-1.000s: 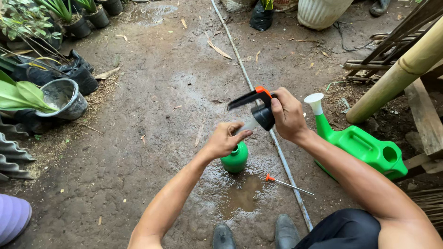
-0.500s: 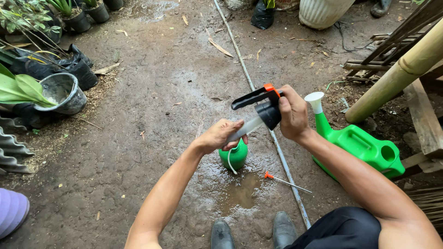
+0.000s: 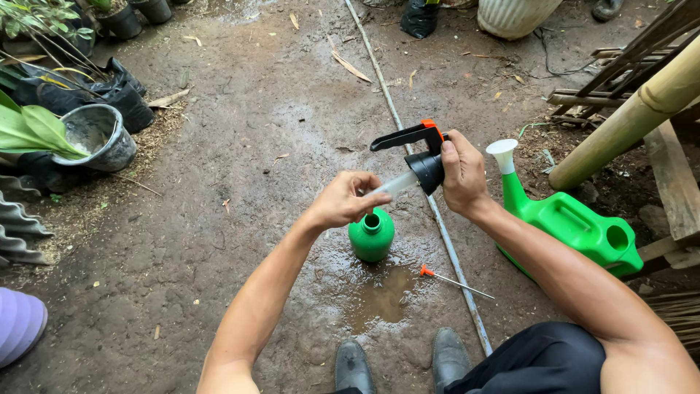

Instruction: The person sits on the ground and repairs a pump sprayer. They unscrew the pump handle from the green tank, pull out the internal tube and wand, separate the plunger and hose parts, then reassemble the pump unit and screw the handle back onto the tank.

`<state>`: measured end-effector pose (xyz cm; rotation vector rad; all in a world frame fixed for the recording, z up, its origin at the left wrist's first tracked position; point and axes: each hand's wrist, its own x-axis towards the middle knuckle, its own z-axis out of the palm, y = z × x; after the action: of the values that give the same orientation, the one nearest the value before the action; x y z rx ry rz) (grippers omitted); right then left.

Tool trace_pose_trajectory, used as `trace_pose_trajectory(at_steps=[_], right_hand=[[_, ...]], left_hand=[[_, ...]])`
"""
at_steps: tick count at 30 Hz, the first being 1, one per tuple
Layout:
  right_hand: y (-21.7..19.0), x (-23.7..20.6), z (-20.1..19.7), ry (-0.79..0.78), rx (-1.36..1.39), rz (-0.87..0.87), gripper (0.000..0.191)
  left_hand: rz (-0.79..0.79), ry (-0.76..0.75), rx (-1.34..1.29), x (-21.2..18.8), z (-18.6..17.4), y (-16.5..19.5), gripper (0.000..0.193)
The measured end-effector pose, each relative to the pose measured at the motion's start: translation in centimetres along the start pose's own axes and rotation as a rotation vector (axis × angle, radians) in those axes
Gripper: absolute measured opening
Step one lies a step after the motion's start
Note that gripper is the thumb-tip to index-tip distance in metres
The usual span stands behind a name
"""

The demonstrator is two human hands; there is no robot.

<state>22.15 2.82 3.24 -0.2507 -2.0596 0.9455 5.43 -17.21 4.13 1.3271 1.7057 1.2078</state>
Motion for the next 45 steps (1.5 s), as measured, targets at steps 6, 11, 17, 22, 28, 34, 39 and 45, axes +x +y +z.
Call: trace_pose_trajectory(at_steps=[6,11,17,22,28,34,39,45], right_hand=[[0.0,-0.3,0.3,-0.038,0.03,0.054,0.038],[-0.1,-0.4,0.4,-0.091,0.084,0.07,0.038],[-0.2,-0.5,0.7,-0.132,0.136,0.061,0.036],[0.2,-0.5,0.9,-0.13,0.16,0.044,0.034],[0.2,-0.4,0.8,-0.142,0.172,0.044,0.033],[-0.4,0.1,0.5,-0.092,0.18,0.126,0.033],[0.7,1.6,-0.6,0.099,0.35,0.34,0.032],[3.7,2.1,-3.2,0.183,0.436,0.626,0.031]], left_hand=[[-0.161,-0.106,-0.239,-0.4,-0.8,1.1,0.031],[-0.103,0.09,-0.065,-0.4,-1.1,1.0,0.028],[-0.161,-0.025,-0.426,0.0,-1.8,-0.9,0.038],[0.06,0.132,-0.068,0.0,-1.8,-1.5,0.043],[-0.124,0.074,-0.232,0.6,-2.5,-1.8,0.032],[-0.006,0.027,-0.1,0.3,-3.1,-2.3,0.031],[-0.144,0.042,-0.125,-0.4,-6.1,-2.9,0.023],[-0.107,0.142,-0.269,-2.2,-9.3,-3.6,0.024]])
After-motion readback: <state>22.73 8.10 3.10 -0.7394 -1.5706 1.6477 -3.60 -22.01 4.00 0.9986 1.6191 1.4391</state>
